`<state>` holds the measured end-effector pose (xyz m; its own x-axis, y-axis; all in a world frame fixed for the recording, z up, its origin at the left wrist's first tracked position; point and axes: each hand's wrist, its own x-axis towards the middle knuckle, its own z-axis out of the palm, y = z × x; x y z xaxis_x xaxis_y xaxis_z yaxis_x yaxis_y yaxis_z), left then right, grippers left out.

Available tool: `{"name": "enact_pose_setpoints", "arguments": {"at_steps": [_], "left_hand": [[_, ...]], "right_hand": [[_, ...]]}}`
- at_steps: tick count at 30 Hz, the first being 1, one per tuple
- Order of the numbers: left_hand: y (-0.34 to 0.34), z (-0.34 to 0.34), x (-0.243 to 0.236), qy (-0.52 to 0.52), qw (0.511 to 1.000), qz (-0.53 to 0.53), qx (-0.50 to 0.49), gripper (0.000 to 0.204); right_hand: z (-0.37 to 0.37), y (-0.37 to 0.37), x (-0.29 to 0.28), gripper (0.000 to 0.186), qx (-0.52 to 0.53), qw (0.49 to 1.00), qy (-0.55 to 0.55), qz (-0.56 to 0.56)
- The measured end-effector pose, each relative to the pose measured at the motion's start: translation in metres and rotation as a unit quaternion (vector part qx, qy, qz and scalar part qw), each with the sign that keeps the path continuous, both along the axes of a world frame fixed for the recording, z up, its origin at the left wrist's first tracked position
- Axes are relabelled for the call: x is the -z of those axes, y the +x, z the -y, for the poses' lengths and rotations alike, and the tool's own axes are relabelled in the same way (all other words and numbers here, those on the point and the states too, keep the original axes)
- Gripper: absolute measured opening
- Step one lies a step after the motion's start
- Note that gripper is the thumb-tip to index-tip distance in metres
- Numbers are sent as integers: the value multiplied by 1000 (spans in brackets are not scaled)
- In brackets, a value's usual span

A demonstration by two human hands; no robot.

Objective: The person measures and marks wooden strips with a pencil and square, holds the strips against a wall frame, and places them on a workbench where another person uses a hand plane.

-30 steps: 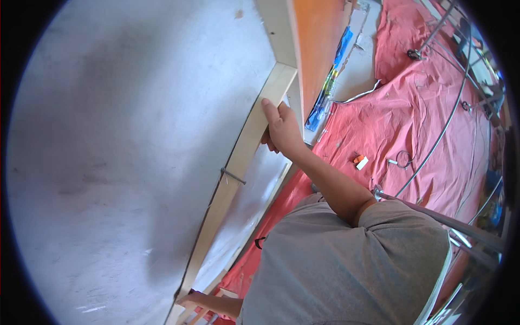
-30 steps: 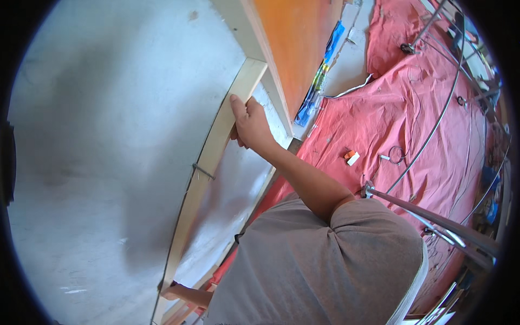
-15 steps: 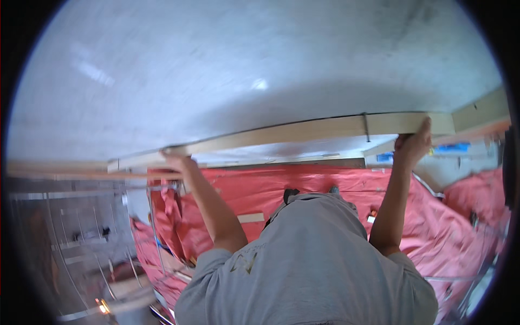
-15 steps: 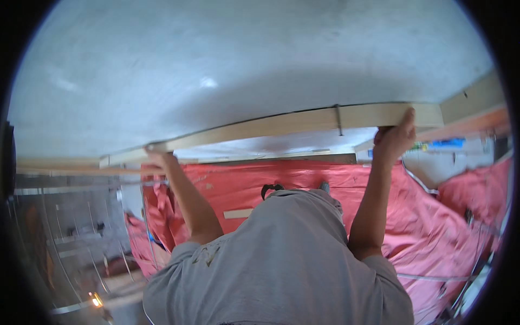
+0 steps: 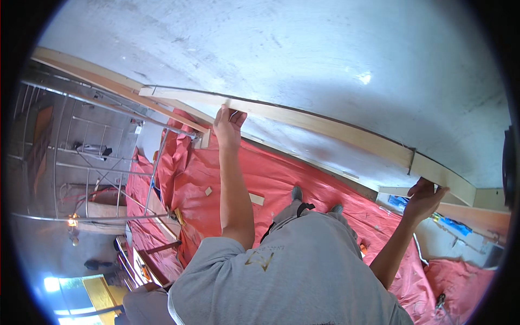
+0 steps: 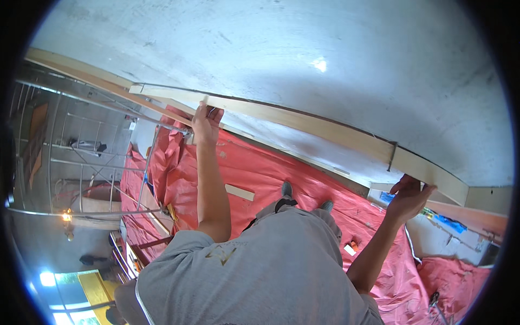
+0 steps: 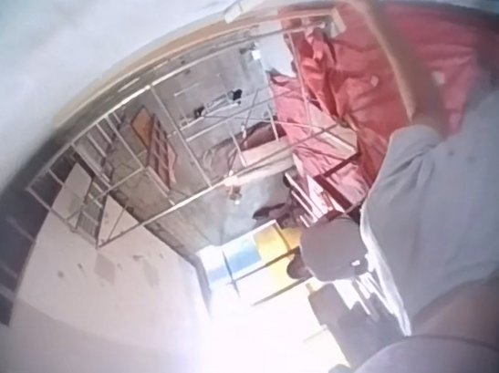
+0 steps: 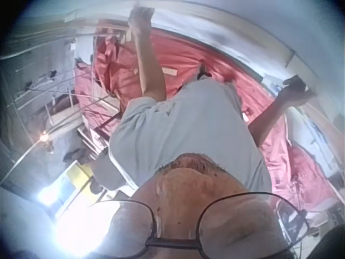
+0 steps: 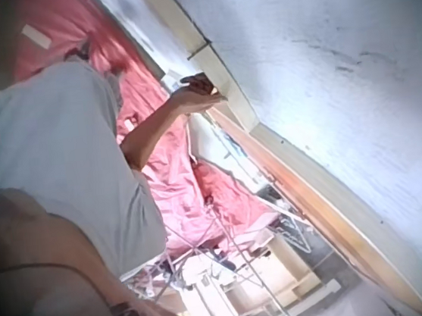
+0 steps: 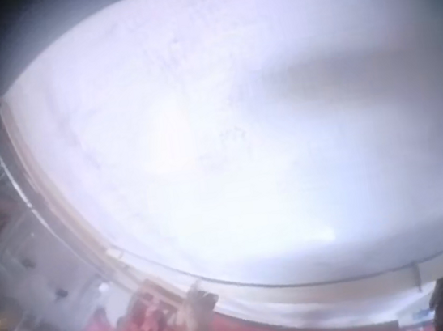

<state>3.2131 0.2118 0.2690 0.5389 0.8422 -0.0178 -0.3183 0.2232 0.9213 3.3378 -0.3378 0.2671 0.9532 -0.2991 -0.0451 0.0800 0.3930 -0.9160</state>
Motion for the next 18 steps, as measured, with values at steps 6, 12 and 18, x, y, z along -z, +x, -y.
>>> {"name": "enact_pose_setpoints", "arguments": {"at_steps": [6, 12, 18], "left_hand": [[7, 0, -9, 11, 1000, -19, -10, 27], [6, 1, -11, -14, 1000, -5, -9, 29], [-4, -8, -13, -28, 997, -6, 67, 36]], "right_hand": [[-28, -39, 51, 62, -139, 988, -48, -34], [-108, -68, 61, 44, -321, 940, -95, -57], [-253, -81, 20, 42, -466, 877, -112, -24]]}}
